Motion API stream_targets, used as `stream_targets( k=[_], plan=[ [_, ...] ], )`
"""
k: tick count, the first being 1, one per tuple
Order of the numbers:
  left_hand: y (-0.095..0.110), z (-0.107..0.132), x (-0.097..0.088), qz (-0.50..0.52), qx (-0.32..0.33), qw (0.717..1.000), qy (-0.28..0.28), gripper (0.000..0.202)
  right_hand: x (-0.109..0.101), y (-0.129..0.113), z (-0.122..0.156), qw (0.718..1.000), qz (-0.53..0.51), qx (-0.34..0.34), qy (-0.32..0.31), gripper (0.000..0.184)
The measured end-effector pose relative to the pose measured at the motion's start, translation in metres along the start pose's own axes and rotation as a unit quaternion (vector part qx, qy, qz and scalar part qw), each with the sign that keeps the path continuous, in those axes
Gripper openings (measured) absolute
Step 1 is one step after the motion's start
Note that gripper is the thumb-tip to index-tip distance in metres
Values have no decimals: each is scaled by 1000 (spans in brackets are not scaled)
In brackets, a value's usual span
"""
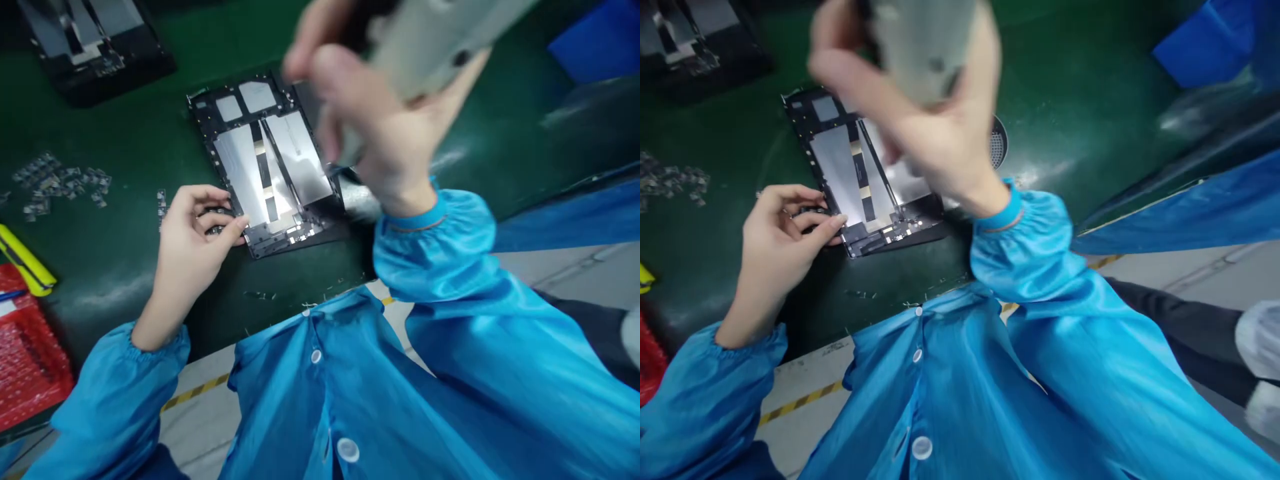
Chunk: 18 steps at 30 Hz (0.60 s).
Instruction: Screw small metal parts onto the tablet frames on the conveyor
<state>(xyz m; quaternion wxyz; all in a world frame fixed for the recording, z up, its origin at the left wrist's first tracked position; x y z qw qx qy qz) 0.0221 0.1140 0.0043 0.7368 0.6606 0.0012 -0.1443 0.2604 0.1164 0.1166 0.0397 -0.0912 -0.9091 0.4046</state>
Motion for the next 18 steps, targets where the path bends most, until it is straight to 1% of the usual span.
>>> stream_targets(
  k=[1,2,3,5,6,8,11,12,15,18],
  plan=[
    [1,0,0,-7,-1,1000,-4,44,-24,5,0,1000,-14,-5,10,49],
    [3,-1,1,-15,-3,1000,-8,43,-49,12,1,999,-17,-5,39,42],
    [5,-1,1,-24,-6,1000,-14,42,-69,18,3,998,-25,-15,60,42],
    [8,-4,1,-43,-10,999,-24,41,-96,32,10,996,-25,-14,87,45],
    [9,-6,0,-51,-11,998,-29,41,-103,38,14,995,-27,-12,96,47],
    [11,-8,-1,-65,-9,997,-37,42,-108,46,21,993,-40,-10,111,48],
    [11,-8,-1,-76,-9,996,-43,39,-102,51,26,990,-62,-8,124,62],
    [11,-7,-2,-75,-7,996,-43,38,-99,51,26,990,-67,-7,125,64],
    [10,-4,-3,-75,-7,997,-36,32,-94,49,25,990,-71,5,119,55],
    [10,-2,-3,-73,-9,997,-35,29,-92,45,25,991,-79,9,111,51]
  ],
)
Point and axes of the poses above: each hand's wrist, its own z-axis away from the middle knuckle, its own x-axis out of the palm, y = z × x, the point moved 9 cm from there along -z, towards the middle knuckle, and after that the axes turned 6 degrees about y, right-handed, at the moved point
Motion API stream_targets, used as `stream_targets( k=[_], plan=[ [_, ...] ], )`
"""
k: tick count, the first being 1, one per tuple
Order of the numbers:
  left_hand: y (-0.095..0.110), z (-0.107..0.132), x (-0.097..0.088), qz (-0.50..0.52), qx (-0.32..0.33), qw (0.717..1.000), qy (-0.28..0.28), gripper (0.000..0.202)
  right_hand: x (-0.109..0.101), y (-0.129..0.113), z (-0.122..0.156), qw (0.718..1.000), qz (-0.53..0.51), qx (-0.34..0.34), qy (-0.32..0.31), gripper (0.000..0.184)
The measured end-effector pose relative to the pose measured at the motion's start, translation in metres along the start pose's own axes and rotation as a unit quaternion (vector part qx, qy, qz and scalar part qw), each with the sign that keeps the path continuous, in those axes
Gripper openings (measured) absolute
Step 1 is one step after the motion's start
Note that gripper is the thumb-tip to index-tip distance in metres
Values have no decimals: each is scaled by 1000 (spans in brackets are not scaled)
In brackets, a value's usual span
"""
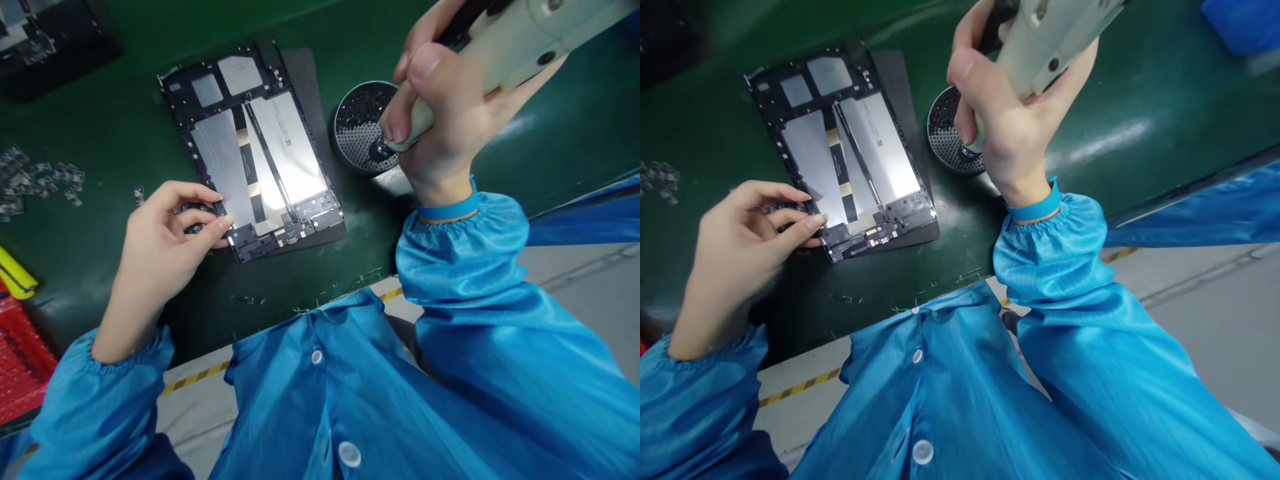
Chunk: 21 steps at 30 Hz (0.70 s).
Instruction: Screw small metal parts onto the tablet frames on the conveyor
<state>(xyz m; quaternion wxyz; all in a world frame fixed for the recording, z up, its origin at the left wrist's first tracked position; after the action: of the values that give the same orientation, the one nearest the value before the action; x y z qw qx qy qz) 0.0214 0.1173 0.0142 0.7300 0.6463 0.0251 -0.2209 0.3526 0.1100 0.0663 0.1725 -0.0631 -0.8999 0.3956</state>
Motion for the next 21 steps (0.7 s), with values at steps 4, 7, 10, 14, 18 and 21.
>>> stream_targets(
  k=[4,7,10,14,18,21],
  plan=[
    [2,-2,0,-6,14,1000,4,31,-1,1,1,1000,-13,-17,0,57],
    [-1,-4,1,4,3,1000,10,36,-2,7,1,1000,-4,-15,-12,58],
    [-2,-5,2,25,-1,1000,10,36,-6,9,0,1000,14,-10,-13,63],
    [-2,-4,5,35,-15,999,-6,33,3,-5,1,997,67,-8,-41,58],
    [-2,-2,7,44,-31,998,-13,32,12,-16,5,993,106,14,-50,44],
    [0,-5,8,45,-27,998,-16,35,13,-20,6,991,119,24,-60,47]
  ],
)
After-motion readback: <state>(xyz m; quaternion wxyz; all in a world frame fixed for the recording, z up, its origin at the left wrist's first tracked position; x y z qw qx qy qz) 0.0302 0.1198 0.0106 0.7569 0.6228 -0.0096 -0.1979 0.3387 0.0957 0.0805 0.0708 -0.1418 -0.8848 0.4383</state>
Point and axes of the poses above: each hand's wrist, its own z-axis away from the middle knuckle, its own x-axis out of the palm, y = z × x, the point moved 9 cm from there along -z, towards the middle knuckle, and after that the axes turned 6 degrees about y, right-handed, at the moved point
